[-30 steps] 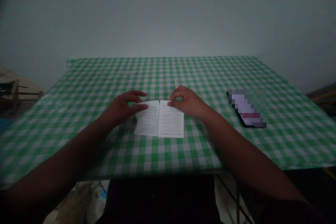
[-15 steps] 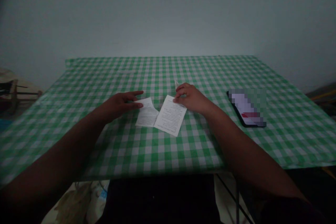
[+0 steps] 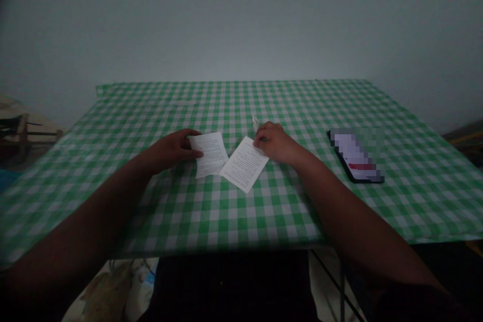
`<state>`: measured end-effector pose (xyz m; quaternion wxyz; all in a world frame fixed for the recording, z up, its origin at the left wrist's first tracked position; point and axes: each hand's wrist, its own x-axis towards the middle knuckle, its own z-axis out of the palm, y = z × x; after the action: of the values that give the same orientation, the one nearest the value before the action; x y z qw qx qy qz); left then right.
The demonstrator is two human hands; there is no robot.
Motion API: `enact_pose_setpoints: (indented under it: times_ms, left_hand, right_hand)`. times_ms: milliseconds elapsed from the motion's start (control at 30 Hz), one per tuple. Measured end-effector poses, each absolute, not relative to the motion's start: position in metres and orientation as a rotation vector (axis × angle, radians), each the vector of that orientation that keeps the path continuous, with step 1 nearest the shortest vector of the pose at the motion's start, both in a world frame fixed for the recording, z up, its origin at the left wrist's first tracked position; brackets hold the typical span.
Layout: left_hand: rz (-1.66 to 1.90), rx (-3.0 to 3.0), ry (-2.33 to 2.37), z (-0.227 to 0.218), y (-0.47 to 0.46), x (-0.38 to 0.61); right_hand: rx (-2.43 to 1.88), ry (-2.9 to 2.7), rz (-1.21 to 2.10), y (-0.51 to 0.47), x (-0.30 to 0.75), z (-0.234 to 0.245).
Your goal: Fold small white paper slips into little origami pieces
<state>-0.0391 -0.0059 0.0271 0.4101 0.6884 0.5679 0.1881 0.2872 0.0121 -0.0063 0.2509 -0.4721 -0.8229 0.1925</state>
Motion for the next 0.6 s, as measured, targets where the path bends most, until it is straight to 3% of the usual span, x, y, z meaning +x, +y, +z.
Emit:
enact_pose_setpoints:
  times_ms: [300, 500, 600]
  left_hand:
    - [0.484, 1.762, 1.67, 0.027, 0.008, -0.058]
    - [0.523, 1.886, 1.815, 0.029, 0.017, -0.072]
    - [0.821, 2.032, 1.999, 0.027, 0.017, -0.07]
  right_hand:
    - [-1.417, -2.136, 0.49, 0.023, 0.303, -0.005]
    - [-1.761, -1.822, 0.754, 0.02, 0.307, 0.009]
    - [-1.676, -1.654, 0.94, 0.014, 0.301, 0.014]
